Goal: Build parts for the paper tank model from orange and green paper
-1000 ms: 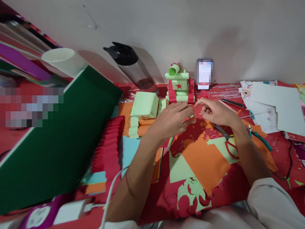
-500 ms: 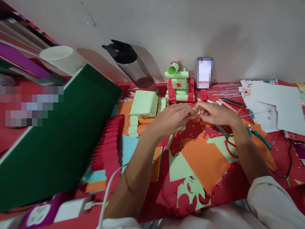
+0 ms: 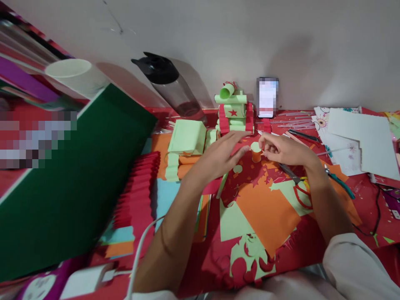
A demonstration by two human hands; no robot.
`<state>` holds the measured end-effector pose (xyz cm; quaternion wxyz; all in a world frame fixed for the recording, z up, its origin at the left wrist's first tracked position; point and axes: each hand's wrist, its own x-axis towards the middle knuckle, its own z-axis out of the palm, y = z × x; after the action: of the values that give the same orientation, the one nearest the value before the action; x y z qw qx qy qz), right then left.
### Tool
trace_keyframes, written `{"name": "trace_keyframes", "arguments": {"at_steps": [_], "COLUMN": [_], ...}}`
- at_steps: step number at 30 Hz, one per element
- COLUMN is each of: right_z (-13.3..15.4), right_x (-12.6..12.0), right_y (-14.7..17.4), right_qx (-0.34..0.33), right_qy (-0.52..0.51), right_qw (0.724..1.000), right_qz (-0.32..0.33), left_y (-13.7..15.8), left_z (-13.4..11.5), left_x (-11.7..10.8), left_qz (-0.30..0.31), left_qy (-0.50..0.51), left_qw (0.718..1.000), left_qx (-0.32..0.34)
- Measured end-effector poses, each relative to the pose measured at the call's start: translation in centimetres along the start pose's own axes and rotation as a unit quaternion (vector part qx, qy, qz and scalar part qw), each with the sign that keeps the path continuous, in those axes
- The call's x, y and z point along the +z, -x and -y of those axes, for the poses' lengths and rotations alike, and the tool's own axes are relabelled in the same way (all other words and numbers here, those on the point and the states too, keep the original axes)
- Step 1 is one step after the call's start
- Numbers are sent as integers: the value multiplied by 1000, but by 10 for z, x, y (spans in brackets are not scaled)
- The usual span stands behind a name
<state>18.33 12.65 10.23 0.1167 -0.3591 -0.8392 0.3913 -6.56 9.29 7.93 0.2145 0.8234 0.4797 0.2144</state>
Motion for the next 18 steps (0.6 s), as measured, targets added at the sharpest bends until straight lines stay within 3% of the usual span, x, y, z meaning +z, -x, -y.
{"name": "trace_keyframes", "arguments": {"at_steps": [3, 6, 15, 18], "right_z": [-2, -3, -2, -2], "right_x": [-5, -8, -7, -6], "right_y": [3, 5, 3, 3], "right_qx": [3, -12, -17, -10], "right_qy": [-46, -91, -110, -123], "right_qw": [999, 995, 992, 990], "right_qz": [-15, -37, -63, -75], "left_y": [-3, -7, -9, -8], "left_z": [0, 3, 4, 5], "left_x": [9, 19, 24, 23], "left_qz": [6, 11, -25, -11], "left_qy": [92, 114, 80, 53], "left_qw": [994, 992, 997, 998], "left_qx": [50, 51, 7, 10]}}
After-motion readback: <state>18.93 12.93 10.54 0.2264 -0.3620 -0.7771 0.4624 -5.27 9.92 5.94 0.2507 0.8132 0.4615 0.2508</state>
